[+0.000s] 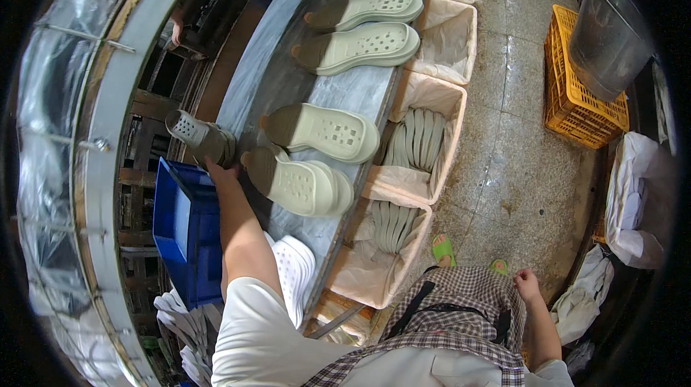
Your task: The person picks up pairs of white and green slippers from a shelf, turns them over to view the soles, and places them back. The person also picks up a white slipper, bends it to check flexibility, and returns it to the shelf.
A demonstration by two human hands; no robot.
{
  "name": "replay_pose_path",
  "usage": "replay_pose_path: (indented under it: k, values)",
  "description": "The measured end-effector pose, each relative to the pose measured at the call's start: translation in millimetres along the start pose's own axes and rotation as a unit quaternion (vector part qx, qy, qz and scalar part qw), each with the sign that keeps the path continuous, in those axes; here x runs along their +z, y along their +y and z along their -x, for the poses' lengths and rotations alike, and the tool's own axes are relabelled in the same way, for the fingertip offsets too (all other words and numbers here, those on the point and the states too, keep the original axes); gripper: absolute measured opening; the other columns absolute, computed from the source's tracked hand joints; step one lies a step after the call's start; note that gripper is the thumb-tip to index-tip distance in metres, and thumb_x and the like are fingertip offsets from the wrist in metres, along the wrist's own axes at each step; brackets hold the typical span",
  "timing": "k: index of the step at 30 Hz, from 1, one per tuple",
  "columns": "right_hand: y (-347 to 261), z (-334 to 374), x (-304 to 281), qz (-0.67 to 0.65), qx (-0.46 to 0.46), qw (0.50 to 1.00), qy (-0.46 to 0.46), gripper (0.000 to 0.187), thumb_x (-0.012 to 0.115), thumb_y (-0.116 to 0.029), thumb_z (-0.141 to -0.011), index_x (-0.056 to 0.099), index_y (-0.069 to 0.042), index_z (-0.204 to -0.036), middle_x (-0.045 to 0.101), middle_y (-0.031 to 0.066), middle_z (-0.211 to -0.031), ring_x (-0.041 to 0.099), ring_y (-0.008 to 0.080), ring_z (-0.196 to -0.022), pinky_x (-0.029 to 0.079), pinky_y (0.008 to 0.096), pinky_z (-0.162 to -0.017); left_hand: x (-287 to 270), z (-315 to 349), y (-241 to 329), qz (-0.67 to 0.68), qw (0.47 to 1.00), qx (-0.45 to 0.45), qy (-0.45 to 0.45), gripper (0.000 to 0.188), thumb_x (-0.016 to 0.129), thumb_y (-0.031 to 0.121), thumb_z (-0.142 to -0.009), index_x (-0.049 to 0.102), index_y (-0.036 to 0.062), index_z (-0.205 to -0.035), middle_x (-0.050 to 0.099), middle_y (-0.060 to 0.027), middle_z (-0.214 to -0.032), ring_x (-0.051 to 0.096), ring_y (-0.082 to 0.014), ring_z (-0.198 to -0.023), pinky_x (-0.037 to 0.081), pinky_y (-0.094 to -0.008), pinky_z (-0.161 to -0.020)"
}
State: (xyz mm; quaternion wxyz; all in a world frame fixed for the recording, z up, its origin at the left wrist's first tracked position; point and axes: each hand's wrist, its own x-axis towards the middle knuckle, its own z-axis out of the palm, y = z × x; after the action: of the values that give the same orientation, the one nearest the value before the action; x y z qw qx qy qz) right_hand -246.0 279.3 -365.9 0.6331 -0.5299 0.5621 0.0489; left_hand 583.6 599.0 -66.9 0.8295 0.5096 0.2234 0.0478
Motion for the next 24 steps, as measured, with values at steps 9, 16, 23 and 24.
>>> replay_pose_path:
  k: [9, 16, 23, 24]
  values:
    - [-68.1, 10.2, 56.8, 0.259, -0.059, 0.961, -0.082, 0.023, 0.059, -0.018, -0.081, 0.059, 0.001, -0.093, 0.064, 0.0151, -0.082, 0.062, 0.0245, -0.077, 0.049, 0.0353, -0.071, 36.7, -8.4, 25.6, 0.125, 0.990, -0.064, -0.024, 0.036, 0.059, 0.027, -0.089, 0.052, 0.0097, -0.121, 0.051, -0.0097, -0.117, 0.052, -0.0259, -0.103, 0.051, -0.0377, -0.080]
    - [-189.5, -1.0, 48.6, 0.139, -0.239, 0.959, -0.067, 0.026, 0.063, -0.019, -0.082, 0.057, -0.001, -0.099, 0.059, 0.0095, -0.082, 0.057, 0.0176, -0.078, 0.047, 0.0312, -0.072, 45.1, 205.0, 57.7, 0.127, 0.912, -0.280, -0.272, 0.026, 0.055, 0.019, -0.092, 0.055, 0.0019, -0.111, 0.057, -0.0144, -0.108, 0.055, -0.0283, -0.100, 0.051, -0.0393, -0.084]
    - [-343.5, 119.3, 26.0, -0.204, -0.294, 0.907, -0.222, 0.065, 0.059, -0.043, -0.087, 0.035, -0.009, -0.137, 0.054, 0.0103, -0.123, 0.052, 0.0188, -0.111, 0.044, 0.0358, -0.088, -10.4, 475.5, 8.2, 0.103, 0.822, -0.405, -0.388, 0.041, 0.056, 0.022, -0.091, 0.049, -0.0017, -0.123, 0.053, -0.0234, -0.121, 0.054, -0.0363, -0.106, 0.052, -0.0423, -0.088]
    - [-351.6, 140.8, 23.1, -0.256, -0.277, 0.881, -0.285, 0.076, 0.057, -0.051, -0.086, 0.026, -0.011, -0.142, 0.048, 0.0127, -0.132, 0.048, 0.0211, -0.119, 0.042, 0.0405, -0.090, -23.5, 502.0, -5.6, 0.110, 0.792, -0.446, -0.402, 0.041, 0.057, 0.022, -0.090, 0.049, -0.0017, -0.123, 0.053, -0.0236, -0.121, 0.055, -0.0366, -0.105, 0.053, -0.0428, -0.086]
